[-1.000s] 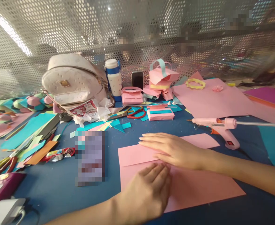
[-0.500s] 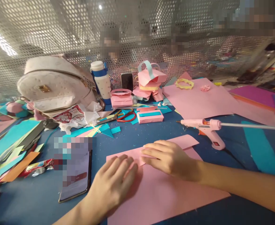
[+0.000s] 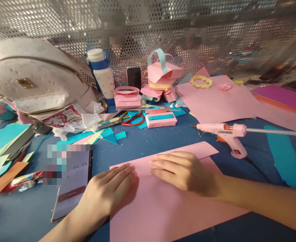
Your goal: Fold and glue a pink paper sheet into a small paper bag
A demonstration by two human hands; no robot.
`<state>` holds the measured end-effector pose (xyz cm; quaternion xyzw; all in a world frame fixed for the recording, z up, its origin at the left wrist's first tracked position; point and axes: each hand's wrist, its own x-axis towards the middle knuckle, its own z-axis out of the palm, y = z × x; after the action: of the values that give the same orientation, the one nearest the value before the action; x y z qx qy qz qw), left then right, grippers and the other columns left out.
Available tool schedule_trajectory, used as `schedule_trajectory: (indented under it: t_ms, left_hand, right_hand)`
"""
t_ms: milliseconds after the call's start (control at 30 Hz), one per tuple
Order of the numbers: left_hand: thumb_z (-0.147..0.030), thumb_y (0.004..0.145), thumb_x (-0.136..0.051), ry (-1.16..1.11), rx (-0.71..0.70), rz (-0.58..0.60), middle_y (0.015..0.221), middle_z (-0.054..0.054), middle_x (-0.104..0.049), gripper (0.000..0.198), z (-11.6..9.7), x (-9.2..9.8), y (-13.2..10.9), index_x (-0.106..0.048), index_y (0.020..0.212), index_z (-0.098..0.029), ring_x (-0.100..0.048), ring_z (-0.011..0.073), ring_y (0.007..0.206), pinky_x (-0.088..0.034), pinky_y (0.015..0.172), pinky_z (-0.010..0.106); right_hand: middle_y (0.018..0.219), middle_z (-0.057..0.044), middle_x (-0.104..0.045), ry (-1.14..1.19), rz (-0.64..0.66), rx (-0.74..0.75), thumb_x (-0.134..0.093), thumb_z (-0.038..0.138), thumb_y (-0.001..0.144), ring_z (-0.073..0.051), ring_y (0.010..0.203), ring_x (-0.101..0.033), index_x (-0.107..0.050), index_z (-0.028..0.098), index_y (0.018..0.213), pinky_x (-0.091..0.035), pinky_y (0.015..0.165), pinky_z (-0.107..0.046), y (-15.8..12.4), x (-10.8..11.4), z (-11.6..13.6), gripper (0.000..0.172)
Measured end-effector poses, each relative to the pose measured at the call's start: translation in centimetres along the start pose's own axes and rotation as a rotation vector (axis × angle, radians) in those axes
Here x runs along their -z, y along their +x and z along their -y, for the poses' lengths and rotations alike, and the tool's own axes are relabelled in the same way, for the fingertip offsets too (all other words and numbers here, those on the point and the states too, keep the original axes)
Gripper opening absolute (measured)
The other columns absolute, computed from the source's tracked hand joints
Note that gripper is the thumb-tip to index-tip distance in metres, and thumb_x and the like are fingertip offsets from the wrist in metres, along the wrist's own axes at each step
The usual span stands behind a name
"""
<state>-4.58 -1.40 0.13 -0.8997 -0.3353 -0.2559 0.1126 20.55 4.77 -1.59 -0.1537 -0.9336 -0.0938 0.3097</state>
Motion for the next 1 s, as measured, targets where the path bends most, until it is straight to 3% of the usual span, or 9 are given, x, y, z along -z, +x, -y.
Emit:
schedule_trajectory:
  t_ms: [100,200,433,600,733,833,1000]
  left_hand:
    - [-0.009,0.09,-0.056,-0.064,0.062,0.019,0.105,0.007,-0.075,0.017,0.5,-0.2,-0.6,-0.066,0.103,-0.012,-0.072,0.0196,0.097,-0.063,0.082,0.03]
    - [-0.011,0.089,-0.06,-0.081,0.037,0.075,0.109,0.006,-0.074,0.016,0.7,-0.4,-1.0,-0.067,0.103,-0.013,-0.072,0.0197,0.1,-0.063,0.082,0.029]
    - [-0.003,0.08,-0.067,0.022,-0.001,-0.054,0.096,0.011,-0.077,0.015,-0.1,-0.8,-0.6,-0.066,0.095,-0.008,-0.074,0.0233,0.091,-0.064,0.073,0.028]
    - [-0.003,0.088,-0.055,0.052,-0.035,-0.005,0.098,0.014,-0.076,0.012,-0.1,-0.2,-0.4,-0.065,0.094,-0.006,-0.073,0.0257,0.095,-0.064,0.076,0.032]
    - [-0.007,0.093,-0.048,0.078,-0.007,-0.027,0.1,0.019,-0.074,0.015,0.3,0.7,0.0,-0.063,0.092,-0.005,-0.073,0.0273,0.092,-0.065,0.074,0.037]
    - [-0.003,0.095,-0.041,0.115,-0.002,-0.021,0.102,0.021,-0.073,0.022,0.5,1.0,0.2,-0.062,0.097,-0.002,-0.072,0.0288,0.095,-0.065,0.073,0.038]
    - [0.0,0.095,-0.036,0.182,-0.016,0.031,0.108,0.018,-0.072,0.03,0.5,0.8,0.0,-0.061,0.111,0.0,-0.071,0.0272,0.098,-0.064,0.075,0.039]
  right_hand:
    - [0.095,-0.001,-0.076,-0.007,0.016,0.017,-0.059,0.01,0.089,-0.016,0.092,-0.071,-0.074,0.018,0.091,-0.06,0.078,-0.031,0.0,-0.1,0.0,0.018]
    - [0.097,-0.002,-0.076,0.012,0.019,0.037,-0.057,0.009,0.09,-0.017,0.093,-0.071,-0.074,0.018,0.091,-0.061,0.076,-0.031,0.0,-0.1,0.0,0.018]
    - [0.099,-0.005,-0.076,-0.015,0.051,0.048,-0.056,0.007,0.089,-0.02,0.095,-0.071,-0.073,0.013,0.095,-0.061,0.077,-0.034,-0.1,-0.2,0.4,0.019]
    - [0.101,-0.006,-0.076,-0.031,0.059,0.041,-0.059,0.009,0.09,-0.02,0.097,-0.071,-0.073,0.013,0.099,-0.06,0.08,-0.034,-0.1,-0.1,0.0,0.017]
    - [0.116,-0.006,-0.072,-0.117,0.096,-0.008,-0.054,0.006,0.092,-0.022,0.108,-0.068,-0.065,0.016,0.122,-0.058,0.086,-0.035,0.3,0.1,-0.5,0.033]
    - [0.127,-0.008,-0.066,-0.153,0.141,-0.035,-0.049,0.004,0.093,-0.022,0.116,-0.063,-0.057,0.015,0.132,-0.056,0.092,-0.036,0.6,0.0,-0.7,0.041]
    - [0.131,-0.008,-0.063,-0.156,0.194,0.002,-0.044,0.003,0.095,-0.021,0.12,-0.061,-0.056,0.012,0.133,-0.055,0.096,-0.037,0.7,0.0,-0.7,0.04]
